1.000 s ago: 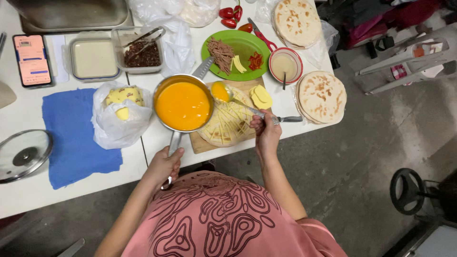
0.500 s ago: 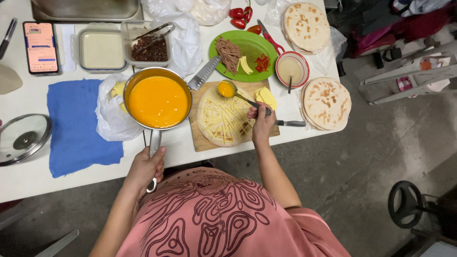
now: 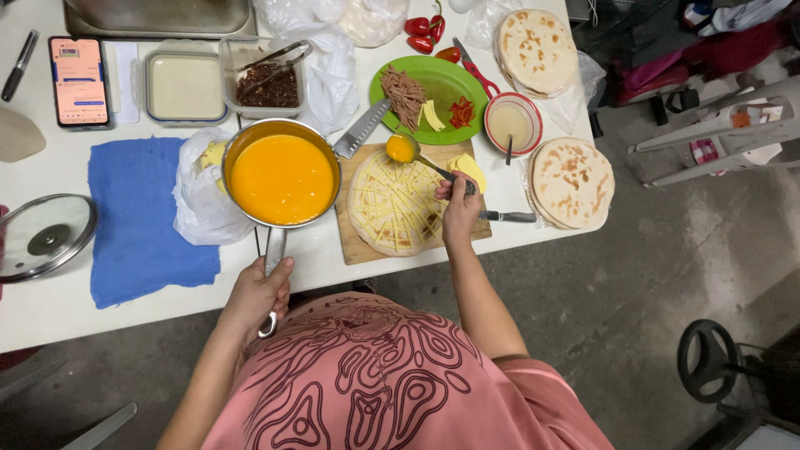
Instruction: The person places cheese strips from a green plate onto a flat tortilla on a cutting board, then spoons an orange sauce from a saucepan over the cheese. They place a second tortilla on top, press it down, and wrap the stacked tortillas in clear plastic wrap.
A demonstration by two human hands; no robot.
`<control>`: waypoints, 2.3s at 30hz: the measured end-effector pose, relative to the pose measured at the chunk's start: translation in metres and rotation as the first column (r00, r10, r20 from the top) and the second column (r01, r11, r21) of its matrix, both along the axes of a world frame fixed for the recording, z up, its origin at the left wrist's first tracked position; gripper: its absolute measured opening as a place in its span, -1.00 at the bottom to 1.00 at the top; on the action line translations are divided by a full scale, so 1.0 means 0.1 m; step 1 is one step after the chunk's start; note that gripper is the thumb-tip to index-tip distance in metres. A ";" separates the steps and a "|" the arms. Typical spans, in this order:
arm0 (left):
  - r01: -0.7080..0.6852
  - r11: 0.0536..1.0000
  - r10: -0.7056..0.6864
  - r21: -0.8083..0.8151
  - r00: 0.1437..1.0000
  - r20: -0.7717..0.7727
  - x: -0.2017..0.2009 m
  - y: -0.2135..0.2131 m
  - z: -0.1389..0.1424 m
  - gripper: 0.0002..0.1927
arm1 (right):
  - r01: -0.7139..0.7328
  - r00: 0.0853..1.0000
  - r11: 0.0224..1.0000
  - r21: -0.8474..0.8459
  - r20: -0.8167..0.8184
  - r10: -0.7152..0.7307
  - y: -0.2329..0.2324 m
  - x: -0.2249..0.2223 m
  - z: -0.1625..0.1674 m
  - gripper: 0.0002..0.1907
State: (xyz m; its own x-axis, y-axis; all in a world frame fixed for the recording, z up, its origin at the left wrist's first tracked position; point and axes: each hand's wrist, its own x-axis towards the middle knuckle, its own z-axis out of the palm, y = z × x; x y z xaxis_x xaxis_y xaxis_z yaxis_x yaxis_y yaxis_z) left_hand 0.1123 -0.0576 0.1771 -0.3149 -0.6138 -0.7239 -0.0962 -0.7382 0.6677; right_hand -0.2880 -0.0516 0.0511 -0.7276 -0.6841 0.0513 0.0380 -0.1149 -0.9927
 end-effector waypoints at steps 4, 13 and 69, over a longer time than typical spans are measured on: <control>0.008 1.000 -0.008 -0.012 1.000 0.002 -0.01 -0.01 -0.01 -0.65 | 0.007 1.000 1.000 0.000 0.019 -0.007 -0.01 -0.01 0.02 -0.73; 0.024 1.000 -0.024 0.002 1.000 -0.001 -0.01 -0.03 0.01 -0.66 | 0.063 0.998 0.998 0.010 0.009 -0.064 0.03 -0.09 -0.02 -0.73; 0.330 0.944 -0.331 -0.021 0.943 -0.033 0.11 -0.34 -0.09 -0.70 | 0.503 0.761 0.828 0.246 -0.580 -0.290 1.49 0.22 0.53 -0.76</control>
